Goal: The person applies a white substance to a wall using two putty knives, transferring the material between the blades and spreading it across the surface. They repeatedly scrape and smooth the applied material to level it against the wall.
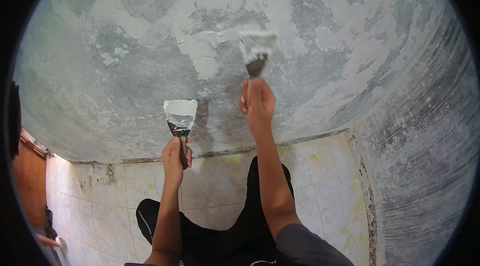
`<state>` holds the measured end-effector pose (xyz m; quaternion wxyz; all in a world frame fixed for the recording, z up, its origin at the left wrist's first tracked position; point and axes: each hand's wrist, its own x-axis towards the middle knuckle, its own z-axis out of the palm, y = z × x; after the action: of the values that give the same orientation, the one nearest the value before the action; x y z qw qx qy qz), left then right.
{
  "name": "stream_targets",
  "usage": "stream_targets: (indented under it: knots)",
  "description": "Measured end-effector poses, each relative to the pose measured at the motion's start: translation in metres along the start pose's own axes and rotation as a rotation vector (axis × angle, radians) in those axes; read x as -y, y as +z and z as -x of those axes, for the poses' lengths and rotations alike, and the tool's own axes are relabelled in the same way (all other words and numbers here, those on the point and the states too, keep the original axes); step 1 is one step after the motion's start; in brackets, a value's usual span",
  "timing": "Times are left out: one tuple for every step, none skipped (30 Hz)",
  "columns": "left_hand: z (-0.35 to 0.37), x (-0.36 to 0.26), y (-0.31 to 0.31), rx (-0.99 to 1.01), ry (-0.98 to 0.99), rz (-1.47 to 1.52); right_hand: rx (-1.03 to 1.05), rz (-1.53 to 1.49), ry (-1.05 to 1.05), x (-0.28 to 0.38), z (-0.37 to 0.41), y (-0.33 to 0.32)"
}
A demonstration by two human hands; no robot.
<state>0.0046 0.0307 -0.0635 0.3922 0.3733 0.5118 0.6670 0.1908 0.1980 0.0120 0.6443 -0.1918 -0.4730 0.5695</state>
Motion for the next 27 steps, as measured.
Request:
stream_targets:
  knots:
    - [-0.001,0.000,0.000,0.000,0.003,-0.004,0.014,0.077,0.006,0.007,-0.012,0.010]
    - [-0.002,-0.001,0.001,0.005,0.002,-0.003,0.027,0.155,0.012,0.011,-0.018,0.015]
    - [-0.001,-0.003,0.002,0.000,-0.007,-0.008,0.024,0.158,0.010,0.006,-0.015,0.012]
    - [-0.001,-0.004,0.002,-0.005,-0.014,-0.015,-0.031,0.180,0.051,-0.005,-0.008,0.006]
    - [-0.001,-0.005,0.002,-0.001,-0.011,-0.017,-0.085,0.198,0.091,-0.015,0.001,0.000]
    - [-0.001,-0.005,0.003,0.004,-0.013,-0.008,-0.085,0.198,0.089,-0.024,0.015,-0.009]
    - [-0.001,-0.004,0.003,0.007,-0.016,0.001,-0.100,0.194,0.078,-0.033,0.032,-0.022]
    - [-0.001,-0.003,0.003,0.005,-0.014,0.000,-0.115,0.186,0.068,-0.032,0.040,-0.024]
    - [-0.003,-0.002,0.002,0.012,-0.006,0.003,-0.112,0.181,0.067,-0.033,0.037,-0.026]
    - [-0.003,0.000,0.002,0.018,-0.002,0.006,-0.082,0.171,0.011,-0.032,0.034,-0.029]
    - [-0.004,0.001,0.001,0.017,-0.006,0.002,-0.055,0.162,-0.042,-0.028,0.032,-0.027]
    - [-0.005,0.002,0.002,0.011,-0.006,0.006,-0.061,0.163,-0.037,-0.017,0.023,-0.018]
    - [-0.005,0.003,0.003,0.007,-0.005,0.012,-0.039,0.172,-0.020,-0.002,0.007,-0.004]
    - [-0.004,0.003,0.004,0.012,-0.011,0.013,-0.016,0.181,-0.004,0.006,-0.001,0.001]
    - [-0.002,0.001,0.005,0.012,-0.029,0.001,-0.018,0.185,-0.004,0.007,-0.001,-0.001]
    - [-0.002,0.000,0.006,0.010,-0.046,-0.011,-0.060,0.201,0.053,0.007,-0.002,-0.004]
    - [-0.002,0.002,0.007,0.010,-0.046,-0.009,-0.101,0.216,0.111,0.006,-0.002,-0.006]
    - [-0.001,0.003,0.007,0.023,-0.038,-0.004,-0.099,0.215,0.112,-0.001,0.007,-0.015]
    - [0.000,0.004,0.007,0.034,-0.030,0.003,-0.139,0.231,0.125,-0.011,0.028,-0.029]
    - [0.000,0.004,0.009,0.029,-0.032,0.007,-0.177,0.251,0.139,-0.015,0.048,-0.039]
    - [-0.001,0.004,0.010,0.038,-0.031,0.001,-0.172,0.253,0.143,-0.015,0.064,-0.043]
    - [-0.001,0.004,0.010,0.044,-0.030,-0.010,-0.169,0.232,0.109,-0.016,0.080,-0.045]
    - [-0.001,0.003,0.010,0.031,-0.032,-0.012,-0.163,0.208,0.077,-0.015,0.087,-0.042]
    - [-0.002,0.003,0.011,0.045,-0.025,-0.015,-0.153,0.201,0.090,-0.014,0.088,-0.039]
    - [-0.002,0.003,0.012,0.060,-0.019,-0.020,-0.135,0.257,0.041,-0.011,0.090,-0.037]
    - [-0.002,0.004,0.013,0.068,-0.024,0.001,-0.117,0.314,-0.009,-0.006,0.091,-0.033]
    - [0.000,0.002,0.015,0.053,-0.025,-0.003,-0.106,0.308,0.002,0.001,0.090,-0.033]
